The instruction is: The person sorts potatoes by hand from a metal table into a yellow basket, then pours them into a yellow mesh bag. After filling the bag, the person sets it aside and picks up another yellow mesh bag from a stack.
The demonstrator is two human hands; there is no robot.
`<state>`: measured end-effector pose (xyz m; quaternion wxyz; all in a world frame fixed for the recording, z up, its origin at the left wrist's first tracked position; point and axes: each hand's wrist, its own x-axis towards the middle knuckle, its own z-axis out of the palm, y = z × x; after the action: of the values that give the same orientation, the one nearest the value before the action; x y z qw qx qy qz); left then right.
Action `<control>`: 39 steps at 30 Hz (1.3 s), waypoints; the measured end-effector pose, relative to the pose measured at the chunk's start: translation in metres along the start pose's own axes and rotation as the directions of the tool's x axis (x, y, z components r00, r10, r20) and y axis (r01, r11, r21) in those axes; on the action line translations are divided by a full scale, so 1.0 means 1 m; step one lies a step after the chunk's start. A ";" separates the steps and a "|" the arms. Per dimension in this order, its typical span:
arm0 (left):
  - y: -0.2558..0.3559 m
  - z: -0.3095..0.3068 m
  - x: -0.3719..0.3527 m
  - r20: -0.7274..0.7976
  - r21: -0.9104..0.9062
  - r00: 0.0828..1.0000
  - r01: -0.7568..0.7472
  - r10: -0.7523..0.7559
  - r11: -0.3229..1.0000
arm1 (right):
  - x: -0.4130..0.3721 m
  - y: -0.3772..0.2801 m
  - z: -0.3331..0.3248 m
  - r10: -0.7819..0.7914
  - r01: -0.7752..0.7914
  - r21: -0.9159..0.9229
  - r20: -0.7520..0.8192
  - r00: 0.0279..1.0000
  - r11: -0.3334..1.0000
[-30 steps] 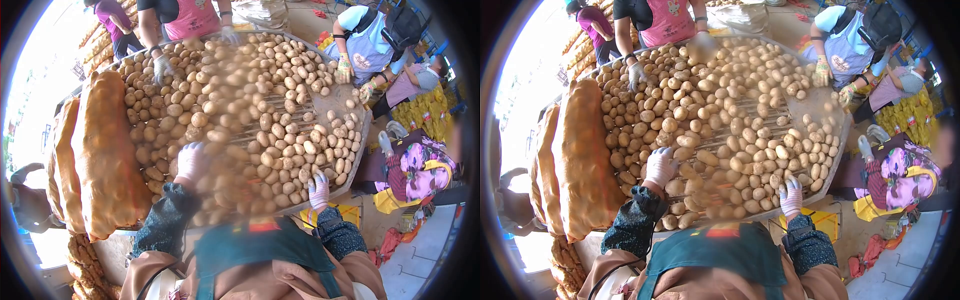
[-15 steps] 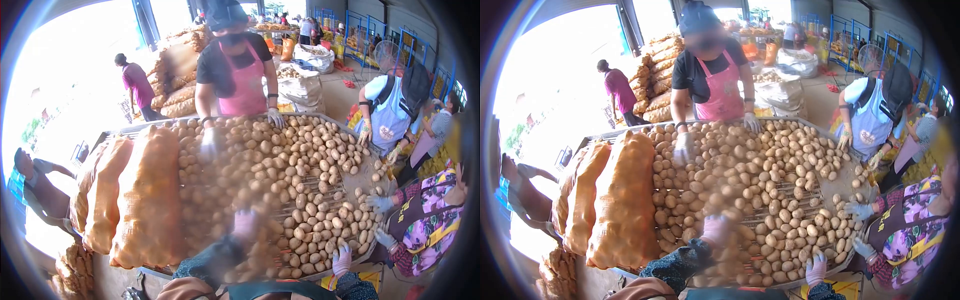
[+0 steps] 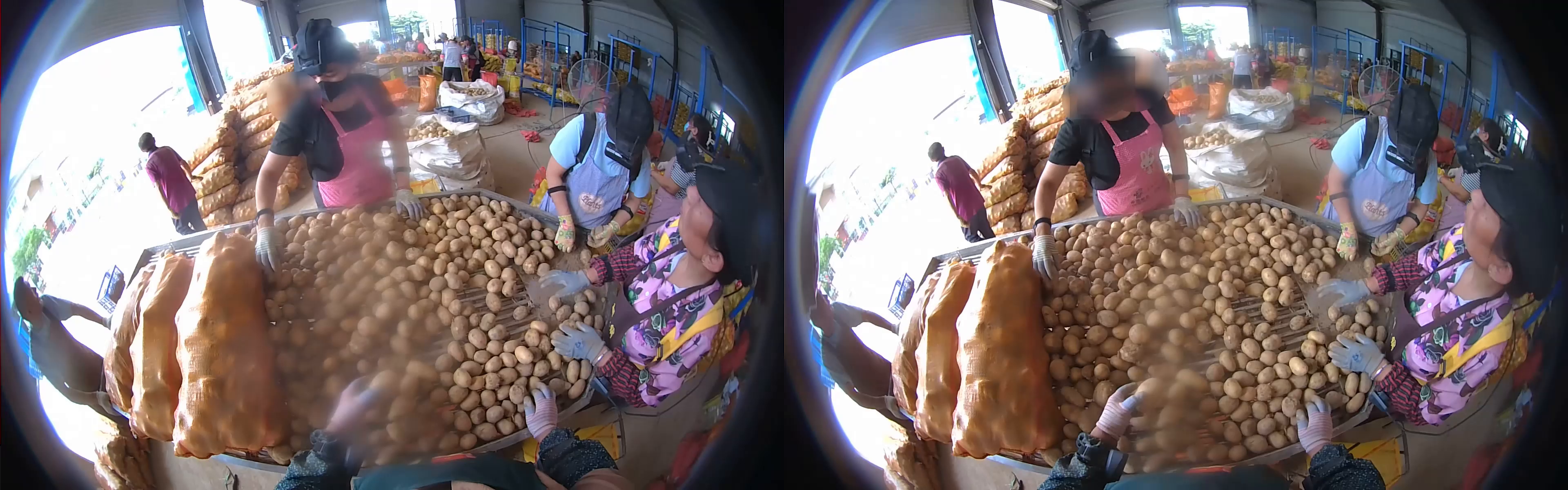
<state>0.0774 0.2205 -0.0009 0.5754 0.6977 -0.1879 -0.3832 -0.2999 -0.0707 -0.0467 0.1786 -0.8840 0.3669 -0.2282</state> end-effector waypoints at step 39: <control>-0.017 0.021 -0.053 0.242 -0.325 0.963 0.197 -0.120 0.925 | -0.005 0.006 0.008 0.075 -0.076 -0.020 -0.031 0.997 0.997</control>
<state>0.0250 0.2488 -0.0008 0.6318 0.5524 -0.1222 -0.5299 -0.3024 -0.0697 -0.0580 0.1721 -0.8677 0.4053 -0.2306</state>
